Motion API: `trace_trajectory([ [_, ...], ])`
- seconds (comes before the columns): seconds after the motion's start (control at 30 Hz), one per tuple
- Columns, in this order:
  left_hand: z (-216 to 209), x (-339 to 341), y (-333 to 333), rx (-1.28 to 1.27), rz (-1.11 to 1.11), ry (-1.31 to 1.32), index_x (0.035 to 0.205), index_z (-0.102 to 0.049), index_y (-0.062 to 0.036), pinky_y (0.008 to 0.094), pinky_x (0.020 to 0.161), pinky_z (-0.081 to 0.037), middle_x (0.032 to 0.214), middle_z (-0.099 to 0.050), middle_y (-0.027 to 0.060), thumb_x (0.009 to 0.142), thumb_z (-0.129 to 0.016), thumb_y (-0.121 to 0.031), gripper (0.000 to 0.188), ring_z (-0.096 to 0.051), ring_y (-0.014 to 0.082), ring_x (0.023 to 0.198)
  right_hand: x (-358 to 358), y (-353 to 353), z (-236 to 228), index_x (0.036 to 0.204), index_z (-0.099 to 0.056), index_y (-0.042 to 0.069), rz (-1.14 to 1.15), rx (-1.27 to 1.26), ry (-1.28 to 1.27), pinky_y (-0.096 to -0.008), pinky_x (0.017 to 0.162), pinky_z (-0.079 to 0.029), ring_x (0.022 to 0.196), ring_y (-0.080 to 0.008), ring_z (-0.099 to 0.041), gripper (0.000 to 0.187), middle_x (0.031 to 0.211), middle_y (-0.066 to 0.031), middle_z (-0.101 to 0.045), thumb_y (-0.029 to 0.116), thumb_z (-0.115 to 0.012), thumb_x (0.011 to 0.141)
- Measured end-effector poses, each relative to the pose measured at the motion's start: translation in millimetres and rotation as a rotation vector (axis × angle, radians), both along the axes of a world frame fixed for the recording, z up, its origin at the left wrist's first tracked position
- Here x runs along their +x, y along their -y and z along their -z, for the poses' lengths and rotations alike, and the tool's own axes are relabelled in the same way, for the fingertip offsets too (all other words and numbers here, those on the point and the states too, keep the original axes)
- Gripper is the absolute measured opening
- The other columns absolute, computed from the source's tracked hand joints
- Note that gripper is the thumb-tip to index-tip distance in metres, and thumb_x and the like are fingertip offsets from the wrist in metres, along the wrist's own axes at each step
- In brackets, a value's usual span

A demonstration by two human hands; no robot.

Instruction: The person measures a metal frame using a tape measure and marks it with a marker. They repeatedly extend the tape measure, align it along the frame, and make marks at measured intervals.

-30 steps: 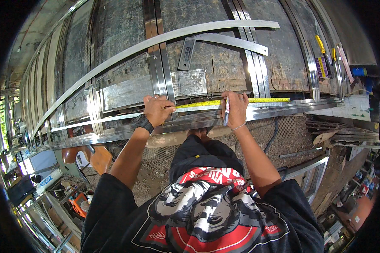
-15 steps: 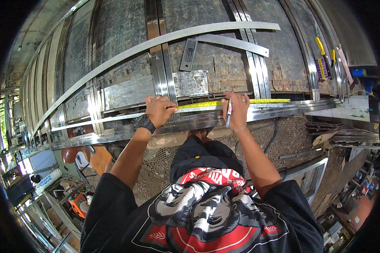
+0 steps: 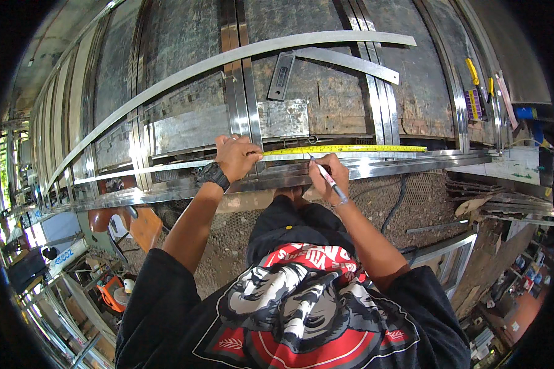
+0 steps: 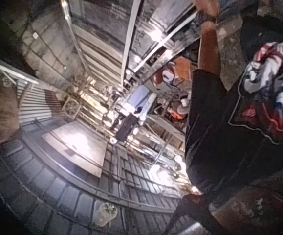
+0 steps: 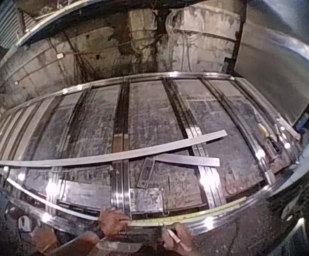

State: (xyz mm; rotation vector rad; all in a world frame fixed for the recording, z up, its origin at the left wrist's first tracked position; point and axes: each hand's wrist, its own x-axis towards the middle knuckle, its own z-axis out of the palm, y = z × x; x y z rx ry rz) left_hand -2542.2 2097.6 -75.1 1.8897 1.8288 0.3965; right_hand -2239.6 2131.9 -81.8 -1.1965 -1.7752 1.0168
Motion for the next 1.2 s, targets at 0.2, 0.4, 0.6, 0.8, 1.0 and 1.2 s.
trace_trajectory([
  [0.2,0.8,0.5,0.5,0.003,0.008,-0.001,0.091,-0.083,-0.0249,0.0491,0.101,-0.029,0.087,-0.068,-0.0025,0.090,-0.078,-0.033,0.009,-0.059,0.0263,0.103,-4.7,-5.2,-1.4,0.085,-0.063,0.004,-0.024,0.101,0.006,-0.0398,0.059,-0.051,0.062,-0.0333,-0.065,0.018,0.073,-0.0153,-0.064,0.008,-0.080,0.088],
  [0.4,-0.7,-0.3,-1.1,-0.063,0.005,0.003,0.091,-0.082,-0.0254,0.0498,0.102,-0.028,0.088,-0.069,-0.0015,0.091,-0.077,-0.033,0.009,-0.059,0.0285,0.107,-4.5,-7.9,-1.5,0.085,-0.063,0.002,-0.091,0.142,0.009,-0.0406,0.060,-0.050,0.065,-0.0351,-0.064,0.016,0.074,-0.0163,-0.061,0.005,-0.078,0.087],
  [0.6,0.6,-0.9,-0.4,-0.057,0.009,0.008,0.092,-0.082,-0.0243,0.0495,0.102,-0.028,0.089,-0.070,-0.0013,0.092,-0.076,-0.032,0.010,-0.059,0.0287,0.107,-6.3,-8.9,-3.2,0.086,-0.060,0.002,-0.110,0.149,0.016,-0.0416,0.060,-0.049,0.066,-0.0363,-0.063,0.017,0.074,-0.0163,-0.060,0.003,-0.078,0.087],
  [0.8,0.8,-0.3,-0.8,-0.065,0.005,0.000,0.094,-0.083,-0.0248,0.0491,0.103,-0.028,0.088,-0.069,-0.0019,0.091,-0.076,-0.032,0.010,-0.060,0.0276,0.105,-6.7,-9.1,0.5,0.085,-0.058,0.003,-0.117,0.148,0.023,-0.0424,0.060,-0.049,0.066,-0.0375,-0.062,0.020,0.074,-0.0167,-0.059,0.003,-0.077,0.087],
  [1.0,-0.2,0.0,-1.1,-0.062,0.002,-0.006,0.093,-0.083,-0.0245,0.0488,0.102,-0.028,0.086,-0.069,-0.0020,0.091,-0.077,-0.032,0.010,-0.060,0.0266,0.103,-7.6,-9.6,-2.4,0.086,-0.059,0.002,-0.120,0.147,0.008,-0.0422,0.060,-0.049,0.066,-0.0373,-0.062,0.019,0.074,-0.0170,-0.059,0.002,-0.077,0.087],
  [1.2,-2.3,1.2,-1.7,-0.043,0.005,0.001,0.090,-0.083,-0.0246,0.0488,0.099,-0.029,0.085,-0.069,-0.0022,0.090,-0.078,-0.032,0.009,-0.060,0.0248,0.097,-7.1,-9.7,-5.3,0.088,-0.059,0.001,-0.127,0.139,0.000,-0.0417,0.060,-0.048,0.066,-0.0364,-0.061,0.017,0.074,-0.0172,-0.059,0.002,-0.076,0.088],
])
